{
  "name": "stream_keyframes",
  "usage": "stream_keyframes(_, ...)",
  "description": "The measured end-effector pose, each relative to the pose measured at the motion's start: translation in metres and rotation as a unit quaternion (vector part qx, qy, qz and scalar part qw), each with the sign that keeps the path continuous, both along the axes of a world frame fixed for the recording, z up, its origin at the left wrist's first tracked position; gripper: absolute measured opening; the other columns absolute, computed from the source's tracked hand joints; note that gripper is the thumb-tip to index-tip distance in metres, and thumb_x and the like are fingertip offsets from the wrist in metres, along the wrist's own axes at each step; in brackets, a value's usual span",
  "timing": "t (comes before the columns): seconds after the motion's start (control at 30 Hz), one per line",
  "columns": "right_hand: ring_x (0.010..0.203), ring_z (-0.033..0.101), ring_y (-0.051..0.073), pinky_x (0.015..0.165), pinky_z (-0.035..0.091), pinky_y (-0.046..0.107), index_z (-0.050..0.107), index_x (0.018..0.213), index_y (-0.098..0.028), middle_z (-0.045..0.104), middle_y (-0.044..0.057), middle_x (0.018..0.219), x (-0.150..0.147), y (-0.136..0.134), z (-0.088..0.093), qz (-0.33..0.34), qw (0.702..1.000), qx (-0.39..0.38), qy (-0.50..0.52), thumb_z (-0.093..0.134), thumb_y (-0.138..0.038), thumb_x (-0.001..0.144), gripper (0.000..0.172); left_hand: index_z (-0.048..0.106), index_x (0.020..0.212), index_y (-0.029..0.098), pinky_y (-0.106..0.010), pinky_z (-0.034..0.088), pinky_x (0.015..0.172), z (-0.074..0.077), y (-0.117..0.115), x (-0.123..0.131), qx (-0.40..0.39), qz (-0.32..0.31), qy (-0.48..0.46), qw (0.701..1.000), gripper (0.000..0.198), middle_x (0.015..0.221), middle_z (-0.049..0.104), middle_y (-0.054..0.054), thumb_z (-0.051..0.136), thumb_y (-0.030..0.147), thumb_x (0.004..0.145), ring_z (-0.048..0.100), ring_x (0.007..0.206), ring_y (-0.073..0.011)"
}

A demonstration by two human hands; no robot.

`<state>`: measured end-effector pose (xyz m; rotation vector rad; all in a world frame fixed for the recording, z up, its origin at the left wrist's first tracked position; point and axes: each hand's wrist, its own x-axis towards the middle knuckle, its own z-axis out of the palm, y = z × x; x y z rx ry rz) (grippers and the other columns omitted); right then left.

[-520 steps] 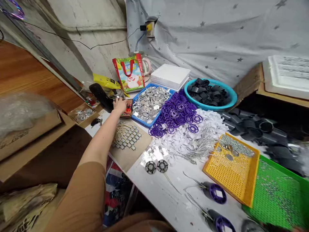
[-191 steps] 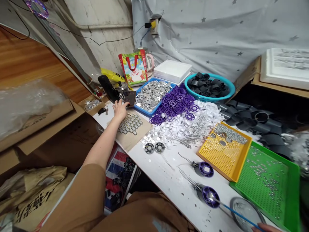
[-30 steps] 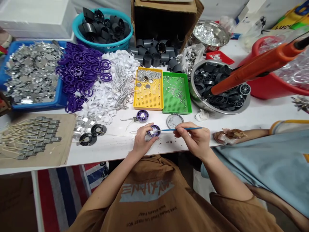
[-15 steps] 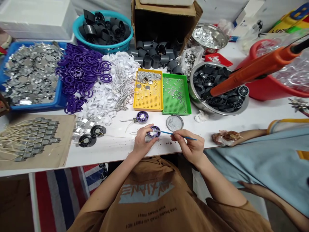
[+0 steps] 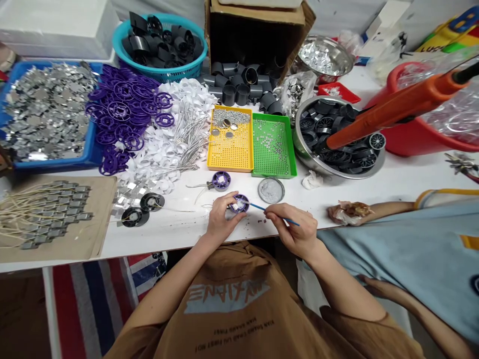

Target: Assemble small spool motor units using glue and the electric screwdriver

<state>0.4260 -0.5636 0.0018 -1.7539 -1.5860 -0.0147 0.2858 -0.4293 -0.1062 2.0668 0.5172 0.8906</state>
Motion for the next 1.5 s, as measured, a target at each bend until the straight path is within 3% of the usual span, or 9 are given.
stream_keyframes(0.47,0.068,0.067,0.015,0.062,0.053,0.026,0.061,0.097,-0.019,0.07,0.004,0.077,0.007,-0.002,0.019,0.034,0.999,-0.01,0.008,0.05,-0.011,0.091,0.015,0.053,0.101,0.02,-0.042,0.051,0.089,0.004,0.0,0.0,0.001,0.003,0.011,1.0,0.031,0.116,0.067,-0.013,0.07,0.036,0.081,0.064,0.109,-0.0238)
stream_keyframes(0.63,0.072,0.066,0.015,0.065,0.053,0.027,0.059,0.099,-0.018,0.069,0.006,0.082,0.01,0.002,0.018,0.069,0.997,-0.038,-0.001,0.048,-0.011,0.092,0.015,0.053,0.101,0.019,-0.041,0.051,0.089,0.005,0.001,0.0,0.009,0.0,0.008,1.0,0.031,0.115,0.067,-0.013,0.07,0.036,0.081,0.064,0.108,-0.0238)
stream_keyframes(0.93,0.069,0.065,0.014,0.063,0.052,0.025,0.059,0.095,-0.019,0.069,0.005,0.078,0.014,0.007,0.016,0.047,0.997,-0.065,-0.008,0.045,-0.017,0.095,0.014,0.053,0.102,0.019,-0.041,0.051,0.088,0.005,0.001,0.001,0.014,-0.001,0.007,1.0,0.032,0.115,0.067,-0.013,0.071,0.035,0.081,0.064,0.107,-0.0234)
stream_keyframes(1.17,0.07,0.066,0.015,0.062,0.052,0.026,0.06,0.092,-0.02,0.07,0.005,0.079,0.017,0.017,0.023,0.068,0.995,-0.074,0.015,0.047,-0.018,0.094,0.013,0.052,0.102,0.02,-0.042,0.051,0.089,0.004,0.001,0.001,0.001,0.0,0.012,1.0,0.032,0.116,0.067,-0.013,0.071,0.035,0.08,0.064,0.108,-0.0238)
stream_keyframes(1.23,0.069,0.067,0.015,0.063,0.053,0.026,0.062,0.094,-0.02,0.07,0.004,0.079,0.019,0.013,0.023,0.044,0.995,-0.066,0.053,0.048,-0.019,0.094,0.013,0.052,0.102,0.02,-0.043,0.051,0.089,0.004,0.001,0.001,0.003,0.0,0.015,1.0,0.032,0.116,0.067,-0.012,0.071,0.035,0.081,0.064,0.108,-0.0241)
stream_keyframes(1.33,0.068,0.068,0.015,0.062,0.055,0.027,0.064,0.096,-0.02,0.069,0.003,0.078,0.025,0.001,0.019,-0.048,0.987,-0.024,0.15,0.051,-0.022,0.094,0.014,0.052,0.103,0.021,-0.043,0.052,0.089,0.005,0.001,0.001,0.002,-0.002,0.017,1.0,0.033,0.117,0.067,-0.012,0.071,0.036,0.081,0.064,0.109,-0.0243)
stream_keyframes(1.5,0.061,0.067,0.015,0.06,0.056,0.029,0.066,0.093,-0.018,0.069,0.003,0.074,0.034,-0.027,-0.01,-0.239,0.934,0.095,0.248,0.057,-0.029,0.091,0.014,0.05,0.109,0.021,-0.044,0.051,0.093,0.006,0.003,-0.002,-0.046,-0.02,0.029,0.998,0.039,0.121,0.065,-0.012,0.071,0.036,0.08,0.062,0.112,-0.025)
